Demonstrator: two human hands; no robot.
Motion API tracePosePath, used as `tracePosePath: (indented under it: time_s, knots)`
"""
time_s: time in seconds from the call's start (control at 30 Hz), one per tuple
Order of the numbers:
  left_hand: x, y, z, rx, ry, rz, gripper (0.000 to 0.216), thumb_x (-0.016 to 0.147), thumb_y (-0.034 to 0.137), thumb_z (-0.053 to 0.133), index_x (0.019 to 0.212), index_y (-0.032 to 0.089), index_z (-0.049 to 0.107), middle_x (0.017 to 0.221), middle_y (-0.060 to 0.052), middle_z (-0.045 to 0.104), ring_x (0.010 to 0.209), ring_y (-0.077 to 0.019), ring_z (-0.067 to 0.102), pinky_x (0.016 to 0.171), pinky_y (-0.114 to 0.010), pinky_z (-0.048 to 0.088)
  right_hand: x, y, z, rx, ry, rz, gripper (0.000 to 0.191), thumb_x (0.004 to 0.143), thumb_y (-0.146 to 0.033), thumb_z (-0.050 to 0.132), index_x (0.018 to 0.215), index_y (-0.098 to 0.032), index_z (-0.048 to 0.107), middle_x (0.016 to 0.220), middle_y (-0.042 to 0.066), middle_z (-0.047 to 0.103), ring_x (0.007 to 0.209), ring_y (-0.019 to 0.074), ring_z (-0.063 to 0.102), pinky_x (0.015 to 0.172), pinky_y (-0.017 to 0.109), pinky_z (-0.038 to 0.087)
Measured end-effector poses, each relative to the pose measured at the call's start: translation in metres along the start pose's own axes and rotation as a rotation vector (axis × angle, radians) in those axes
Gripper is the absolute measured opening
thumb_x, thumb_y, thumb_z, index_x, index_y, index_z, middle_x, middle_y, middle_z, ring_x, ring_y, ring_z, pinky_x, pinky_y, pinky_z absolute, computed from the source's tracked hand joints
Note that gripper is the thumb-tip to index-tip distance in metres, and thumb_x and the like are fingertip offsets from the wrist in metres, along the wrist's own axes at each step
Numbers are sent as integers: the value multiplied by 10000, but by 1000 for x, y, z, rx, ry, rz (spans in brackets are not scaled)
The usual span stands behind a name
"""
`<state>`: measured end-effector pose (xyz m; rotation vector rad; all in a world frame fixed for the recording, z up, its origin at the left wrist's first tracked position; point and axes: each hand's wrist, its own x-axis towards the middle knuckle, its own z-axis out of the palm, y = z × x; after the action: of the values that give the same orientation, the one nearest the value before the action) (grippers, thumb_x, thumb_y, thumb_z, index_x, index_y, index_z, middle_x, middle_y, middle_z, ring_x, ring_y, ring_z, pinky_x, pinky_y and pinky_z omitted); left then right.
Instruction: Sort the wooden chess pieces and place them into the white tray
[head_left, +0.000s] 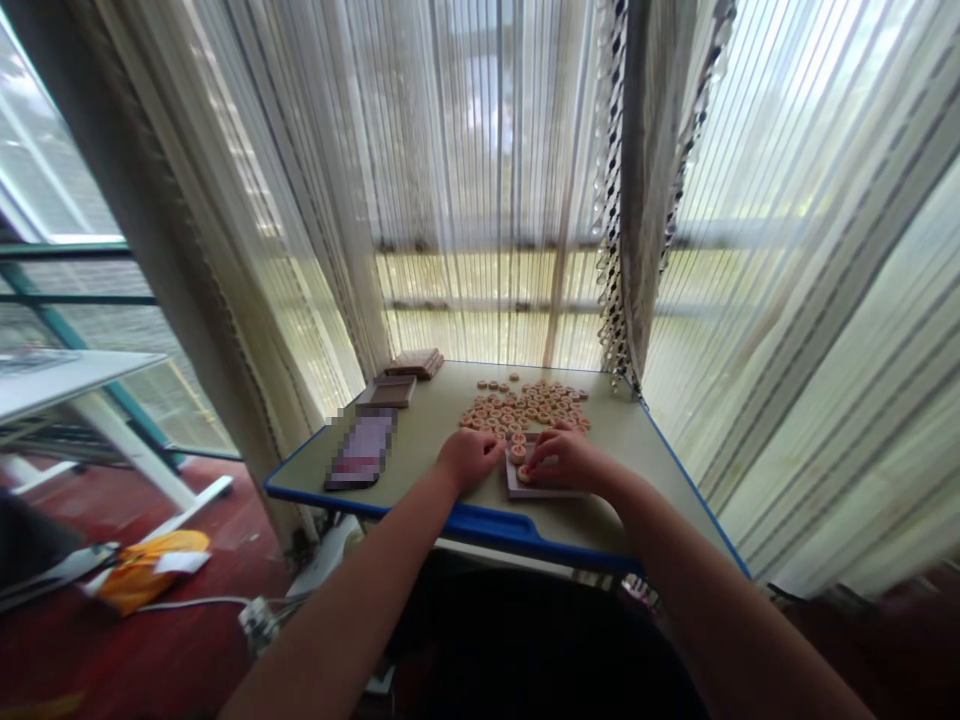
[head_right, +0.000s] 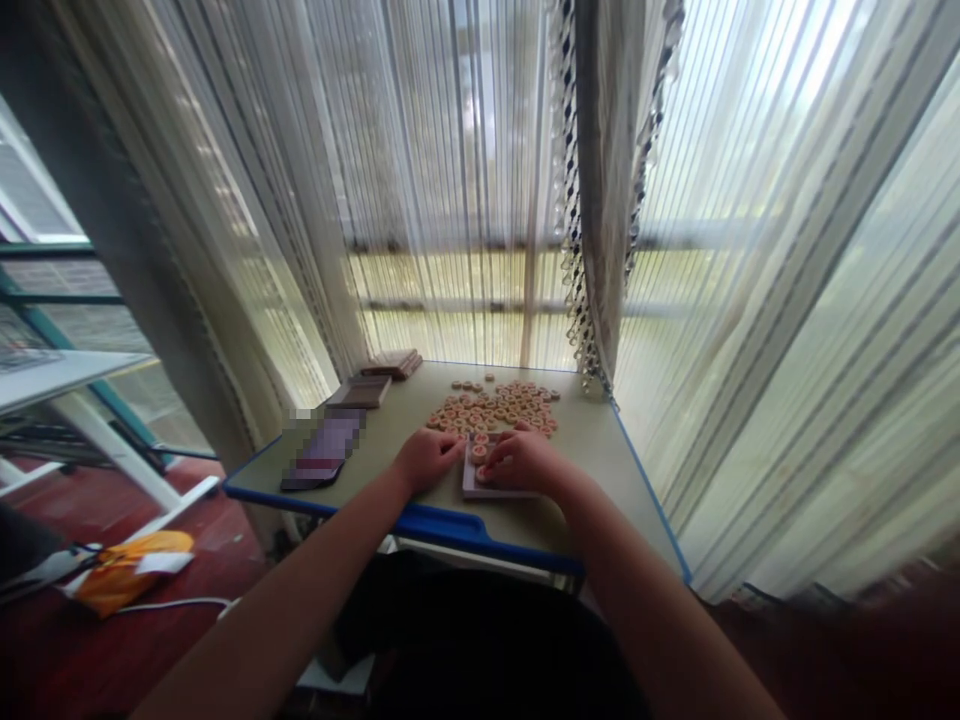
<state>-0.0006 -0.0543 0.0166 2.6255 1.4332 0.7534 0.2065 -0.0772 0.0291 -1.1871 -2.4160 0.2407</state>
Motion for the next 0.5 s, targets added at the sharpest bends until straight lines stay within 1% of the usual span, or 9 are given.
tracePosePath:
  time_s: [0.1,0.23,0.33,0.5]
  knots:
    - [-1,1,0,14,-20,-18,432,834,423,380,589,169,630,603,-51,632,536,-125,479,543,-257,284,0,-4,-1,-6,-2,-15,232,704,-445,651,757,-237,738,752,45,656,777,186,511,772,350,342]
    - [-1,0,1,17,-6,-6,417,830,435,388,613,175,631,599,-49,622,551,-133,494,547,-258,291,0,-11,-4,-15,-47,-40,181,725,-404,633,763,-254,729,716,20,650,725,163,509,734,322,351]
    - [-1,-1,2,11,2,0,414,832,443,389,627,183,638,596,-41,616,562,-137,505,552,-256,300,1,-11,-3,-29,-27,-48,168,722,-391,633,752,-252,722,724,17,647,725,159,509,722,307,357]
    - [-2,2,1,18,-6,-6,403,826,455,400,644,189,643,613,-35,618,558,-134,497,548,-254,300,2,-7,2,-24,2,-66,184,726,-400,628,802,-265,726,768,23,653,744,163,506,714,298,364]
